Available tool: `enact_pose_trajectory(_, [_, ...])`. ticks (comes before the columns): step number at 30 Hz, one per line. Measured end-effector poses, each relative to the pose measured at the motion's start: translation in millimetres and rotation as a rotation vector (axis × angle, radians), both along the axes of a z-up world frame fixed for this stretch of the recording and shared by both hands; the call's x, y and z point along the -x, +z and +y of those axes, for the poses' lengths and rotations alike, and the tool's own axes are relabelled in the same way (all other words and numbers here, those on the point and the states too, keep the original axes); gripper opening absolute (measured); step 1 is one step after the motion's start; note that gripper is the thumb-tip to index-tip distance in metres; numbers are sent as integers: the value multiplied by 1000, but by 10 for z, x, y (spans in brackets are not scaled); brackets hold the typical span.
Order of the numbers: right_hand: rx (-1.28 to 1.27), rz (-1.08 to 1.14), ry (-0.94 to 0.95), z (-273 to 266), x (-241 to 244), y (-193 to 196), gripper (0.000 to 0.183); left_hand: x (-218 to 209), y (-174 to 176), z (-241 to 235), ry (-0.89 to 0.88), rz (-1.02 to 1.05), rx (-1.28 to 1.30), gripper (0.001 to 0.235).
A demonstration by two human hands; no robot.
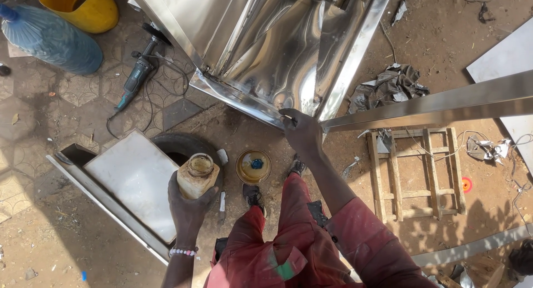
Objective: Applying sealant to the joints of a stainless steel structure using a rod for stirring and a cloth for application.
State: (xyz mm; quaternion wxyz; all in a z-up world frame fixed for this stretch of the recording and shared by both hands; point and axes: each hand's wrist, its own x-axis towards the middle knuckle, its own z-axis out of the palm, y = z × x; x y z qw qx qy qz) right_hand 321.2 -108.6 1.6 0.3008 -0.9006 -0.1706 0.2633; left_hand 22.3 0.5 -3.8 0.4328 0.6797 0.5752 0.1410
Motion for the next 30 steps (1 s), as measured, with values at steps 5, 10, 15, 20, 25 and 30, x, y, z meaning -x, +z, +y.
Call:
enact_pose_trajectory(5, [-31,22,-18,15,66,46,36,52,8,-10,3,1,-1,95])
enact_pose_trajectory(10, [-86,-11,11,-14,103,-122,33,85,-11,-20,10,-7,9,96])
enact_pose_trajectory(15, [-62,-14,-4,-48,166,88,31,94,-55,-35,30,-22,52,102])
enact_pose_trajectory(20, [-69,-9,-40,-5,175,43,31,96,-48,-38,27,-79,65,107])
enact_pose_trajectory(25, [12,0,-9,-59,203,-96,29,66,-92,-42,15,-94,53,105])
enact_pose_trajectory(30, [-32,-19,-25,-57,233,-100,30,96,-131,-16,1,-84,42,106])
